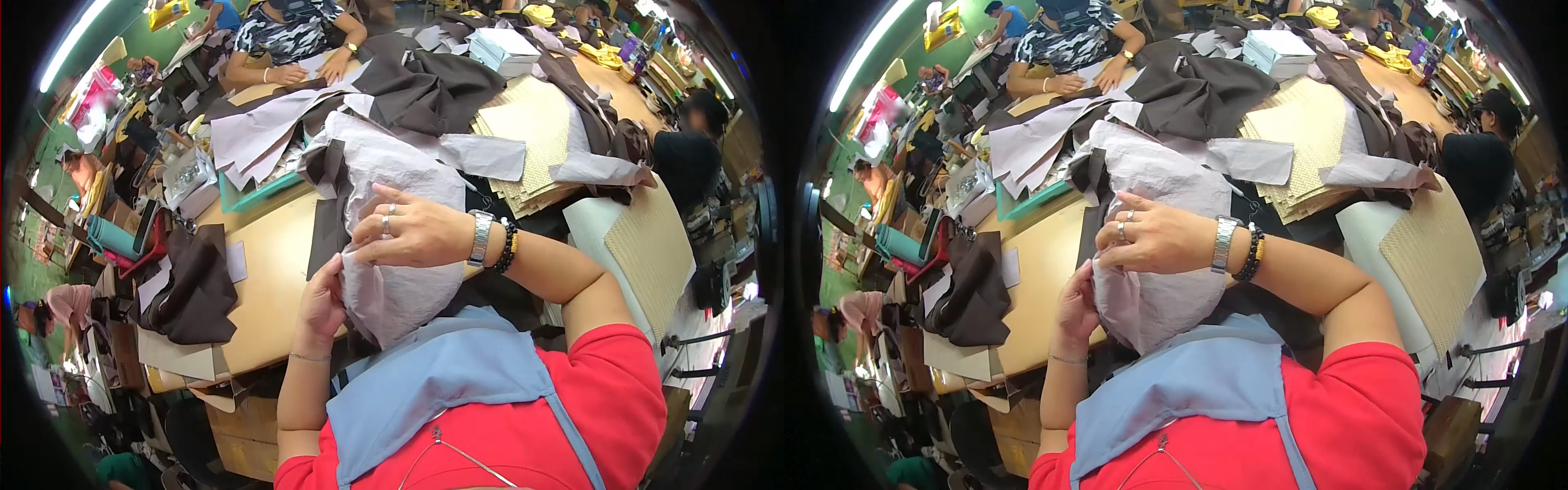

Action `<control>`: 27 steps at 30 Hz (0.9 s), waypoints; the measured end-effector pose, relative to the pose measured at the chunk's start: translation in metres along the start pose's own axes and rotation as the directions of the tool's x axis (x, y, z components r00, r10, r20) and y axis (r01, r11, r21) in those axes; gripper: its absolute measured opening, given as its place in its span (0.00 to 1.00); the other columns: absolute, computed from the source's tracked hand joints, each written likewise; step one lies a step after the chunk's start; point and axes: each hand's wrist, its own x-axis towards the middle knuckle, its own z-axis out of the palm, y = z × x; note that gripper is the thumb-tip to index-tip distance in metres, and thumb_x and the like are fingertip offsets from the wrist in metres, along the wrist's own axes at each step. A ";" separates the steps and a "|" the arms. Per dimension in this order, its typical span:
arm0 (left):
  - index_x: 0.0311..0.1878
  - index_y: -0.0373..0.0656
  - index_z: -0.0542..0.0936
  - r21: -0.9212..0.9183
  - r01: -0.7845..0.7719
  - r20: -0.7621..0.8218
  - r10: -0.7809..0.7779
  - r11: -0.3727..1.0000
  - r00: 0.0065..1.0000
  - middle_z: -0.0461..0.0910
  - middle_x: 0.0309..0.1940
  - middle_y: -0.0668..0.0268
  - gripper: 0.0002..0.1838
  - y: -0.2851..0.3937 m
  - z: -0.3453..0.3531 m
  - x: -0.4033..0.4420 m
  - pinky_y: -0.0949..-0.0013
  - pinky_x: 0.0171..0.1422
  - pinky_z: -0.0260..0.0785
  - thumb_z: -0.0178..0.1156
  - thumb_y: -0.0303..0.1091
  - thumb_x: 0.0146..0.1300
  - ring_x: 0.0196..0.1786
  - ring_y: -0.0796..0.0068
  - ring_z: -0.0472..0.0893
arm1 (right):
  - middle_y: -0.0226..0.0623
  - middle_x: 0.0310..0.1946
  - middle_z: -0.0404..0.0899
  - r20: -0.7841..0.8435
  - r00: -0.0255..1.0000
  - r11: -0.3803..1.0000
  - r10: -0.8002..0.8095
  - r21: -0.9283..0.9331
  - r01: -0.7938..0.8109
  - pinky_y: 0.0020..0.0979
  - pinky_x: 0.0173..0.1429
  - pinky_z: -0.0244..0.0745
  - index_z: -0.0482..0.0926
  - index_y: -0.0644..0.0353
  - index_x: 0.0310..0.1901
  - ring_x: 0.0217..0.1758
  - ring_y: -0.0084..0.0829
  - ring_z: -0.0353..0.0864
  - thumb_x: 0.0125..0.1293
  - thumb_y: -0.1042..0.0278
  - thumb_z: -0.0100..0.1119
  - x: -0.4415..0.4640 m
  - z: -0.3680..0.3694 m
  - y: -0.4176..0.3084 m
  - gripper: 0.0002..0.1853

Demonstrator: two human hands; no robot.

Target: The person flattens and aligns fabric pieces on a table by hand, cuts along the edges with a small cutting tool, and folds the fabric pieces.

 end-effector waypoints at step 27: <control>0.59 0.38 0.72 0.865 -0.475 0.120 0.855 0.158 0.504 0.80 0.44 0.66 0.18 0.007 -0.028 0.011 0.73 0.48 0.72 0.60 0.36 0.72 0.40 0.78 0.77 | 0.28 0.36 0.79 0.065 0.993 0.995 0.096 0.027 -0.098 0.52 0.73 0.63 0.76 0.52 0.39 0.46 0.33 0.82 0.61 0.71 0.66 0.020 -0.027 0.032 0.07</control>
